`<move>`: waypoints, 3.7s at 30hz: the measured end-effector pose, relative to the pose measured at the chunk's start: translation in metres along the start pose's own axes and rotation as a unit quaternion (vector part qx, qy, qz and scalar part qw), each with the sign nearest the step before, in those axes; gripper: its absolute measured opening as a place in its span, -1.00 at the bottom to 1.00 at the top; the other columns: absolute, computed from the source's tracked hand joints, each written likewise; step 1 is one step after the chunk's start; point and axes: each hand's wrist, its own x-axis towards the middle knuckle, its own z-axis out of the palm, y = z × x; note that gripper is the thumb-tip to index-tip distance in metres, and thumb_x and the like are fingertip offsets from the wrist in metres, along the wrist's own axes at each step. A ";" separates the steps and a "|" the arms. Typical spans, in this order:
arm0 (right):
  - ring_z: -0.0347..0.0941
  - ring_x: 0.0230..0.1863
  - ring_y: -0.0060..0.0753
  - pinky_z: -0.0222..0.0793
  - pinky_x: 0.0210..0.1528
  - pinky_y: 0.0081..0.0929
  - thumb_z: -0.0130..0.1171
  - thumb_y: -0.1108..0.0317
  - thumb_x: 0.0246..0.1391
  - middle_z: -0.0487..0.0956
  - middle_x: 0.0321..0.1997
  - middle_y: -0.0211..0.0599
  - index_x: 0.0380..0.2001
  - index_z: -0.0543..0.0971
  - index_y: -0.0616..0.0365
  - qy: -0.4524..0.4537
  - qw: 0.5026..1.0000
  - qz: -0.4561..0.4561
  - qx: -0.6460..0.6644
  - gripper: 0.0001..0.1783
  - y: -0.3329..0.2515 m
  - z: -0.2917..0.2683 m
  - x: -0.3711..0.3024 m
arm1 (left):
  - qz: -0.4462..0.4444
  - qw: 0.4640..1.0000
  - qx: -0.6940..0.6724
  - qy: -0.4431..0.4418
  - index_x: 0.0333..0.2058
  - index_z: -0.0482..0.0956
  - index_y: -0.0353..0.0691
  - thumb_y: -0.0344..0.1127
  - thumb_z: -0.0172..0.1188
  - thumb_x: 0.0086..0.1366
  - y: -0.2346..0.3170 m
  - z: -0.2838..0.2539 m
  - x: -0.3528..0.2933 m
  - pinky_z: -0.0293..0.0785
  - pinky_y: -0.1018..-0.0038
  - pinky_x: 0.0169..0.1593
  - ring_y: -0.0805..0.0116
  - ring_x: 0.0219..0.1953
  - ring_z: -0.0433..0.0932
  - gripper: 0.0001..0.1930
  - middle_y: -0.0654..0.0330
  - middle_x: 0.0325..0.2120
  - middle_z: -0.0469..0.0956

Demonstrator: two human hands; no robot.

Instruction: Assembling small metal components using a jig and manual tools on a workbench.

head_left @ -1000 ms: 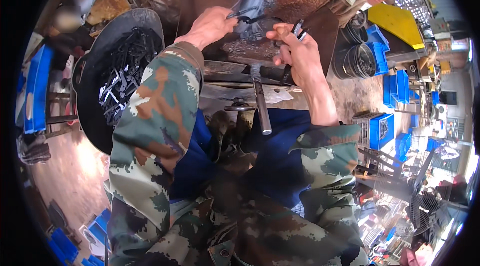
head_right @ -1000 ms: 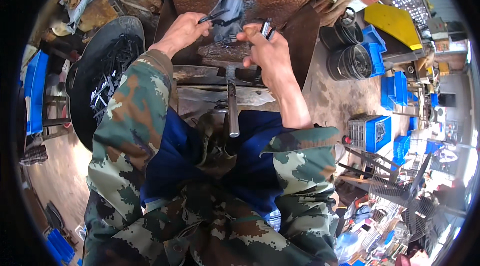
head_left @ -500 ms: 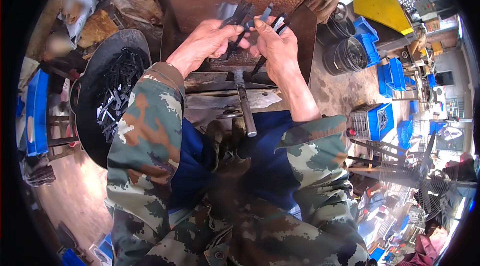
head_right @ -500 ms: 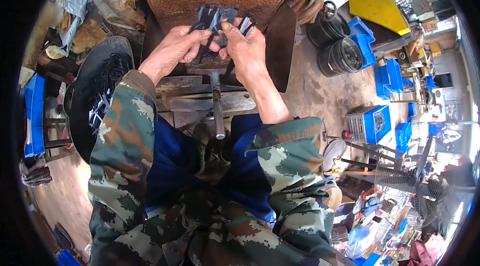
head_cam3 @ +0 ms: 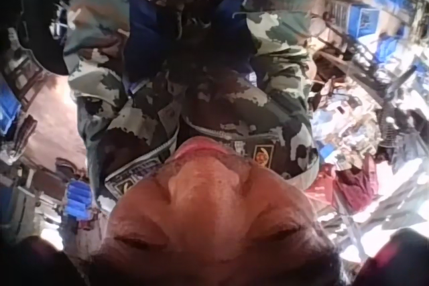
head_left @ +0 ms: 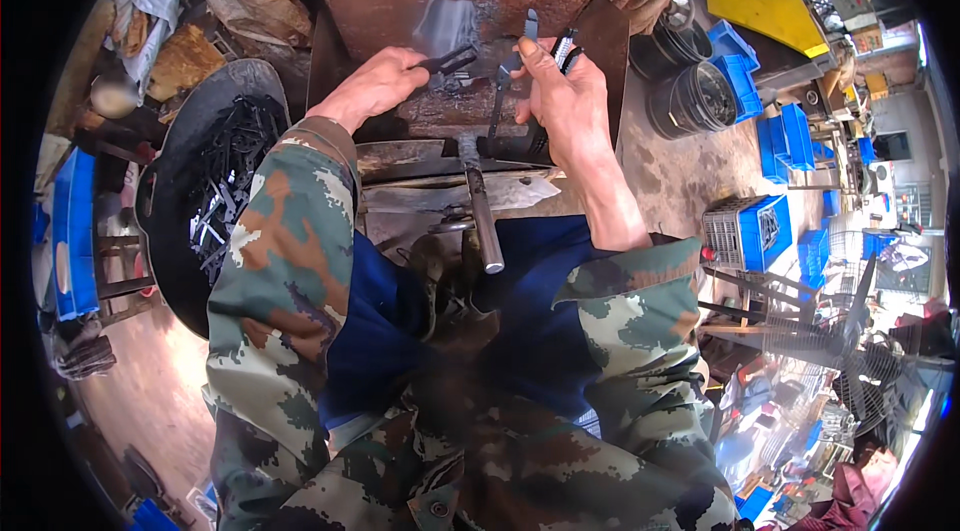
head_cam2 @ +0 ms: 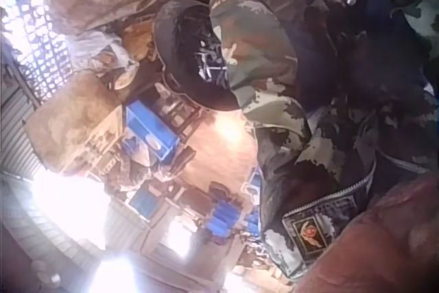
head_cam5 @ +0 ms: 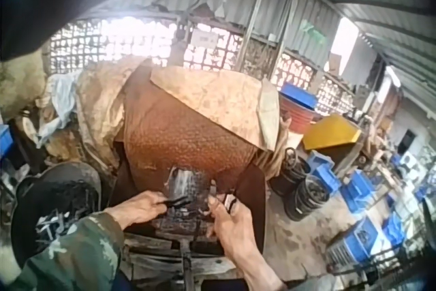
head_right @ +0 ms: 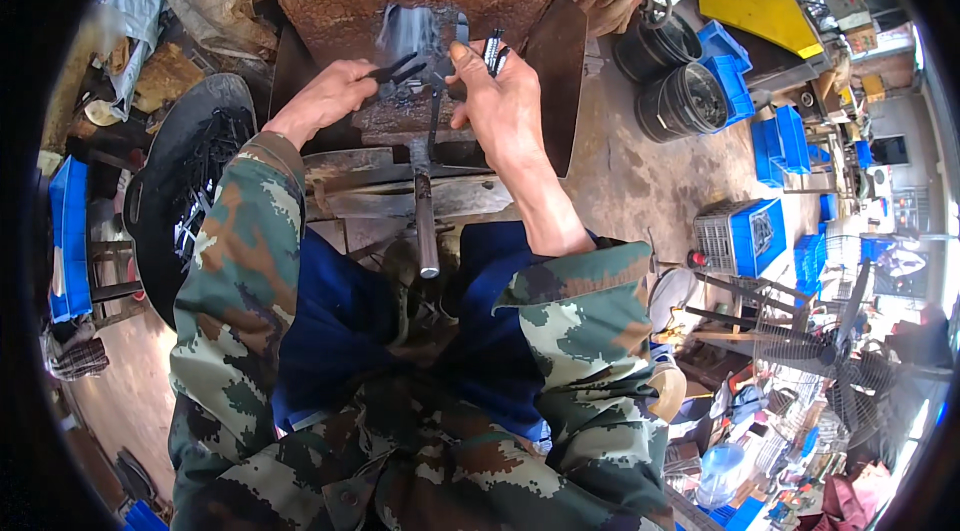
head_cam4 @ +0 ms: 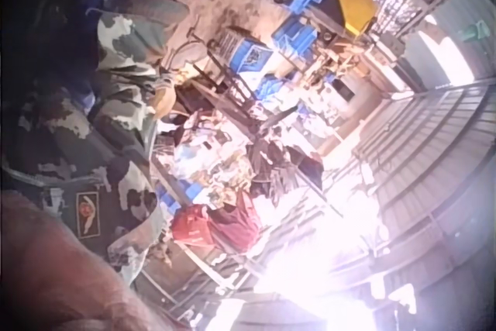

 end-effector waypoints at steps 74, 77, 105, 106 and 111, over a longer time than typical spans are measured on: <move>0.33 -0.69 -0.66 0.29 -0.61 -0.60 0.31 0.19 0.14 0.53 -0.55 -0.46 -0.23 0.64 0.19 -0.002 0.983 -0.133 -0.129 -0.72 0.006 0.044 0.129 | 0.060 0.927 0.072 0.364 -0.09 0.64 -0.15 -0.07 0.11 0.23 0.067 0.018 -0.033 0.49 0.18 0.05 -0.07 -0.05 0.57 -0.62 -0.02 -0.15 0.62; 0.36 -0.63 -0.69 0.33 -0.60 -0.63 0.28 0.21 0.17 0.66 -0.31 -0.47 -0.15 0.62 0.19 -0.009 0.981 -0.149 -0.125 -0.70 0.007 0.046 0.133 | 0.081 0.929 0.053 0.358 -0.13 0.65 -0.17 -0.10 0.10 0.23 0.076 0.021 -0.039 0.50 0.16 0.00 -0.08 -0.11 0.59 -0.65 -0.06 -0.22 0.63; 0.33 -0.70 -0.68 0.31 -0.58 -0.61 0.26 -0.05 0.13 0.42 -0.60 -0.54 -0.24 0.68 0.03 -0.001 0.969 -0.166 -0.183 -0.63 0.009 0.044 0.138 | -0.190 0.857 0.294 0.378 -0.17 0.60 -0.17 -0.29 0.39 0.01 -0.208 -0.106 -0.241 0.49 0.25 -0.02 0.06 -0.14 0.60 -0.64 0.05 -0.26 0.59; 0.33 -0.69 -0.69 0.32 -0.58 -0.62 0.27 -0.04 0.13 0.43 -0.60 -0.54 -0.23 0.68 0.02 -0.002 0.970 -0.161 -0.180 -0.63 0.009 0.045 0.139 | -0.191 0.857 0.294 0.378 -0.17 0.60 -0.17 -0.29 0.39 0.01 -0.209 -0.107 -0.240 0.49 0.25 -0.02 0.06 -0.14 0.60 -0.64 0.05 -0.26 0.59; 0.28 -0.67 -0.72 0.34 -0.54 -0.65 0.24 0.00 0.16 0.57 -0.38 -0.55 -0.11 0.63 0.05 -0.014 0.966 -0.147 -0.210 -0.61 0.010 0.042 0.143 | -0.188 0.844 0.347 0.364 -0.23 0.61 -0.17 -0.27 0.37 0.03 -0.209 -0.111 -0.241 0.51 0.26 -0.08 0.08 -0.19 0.61 -0.70 0.05 -0.30 0.61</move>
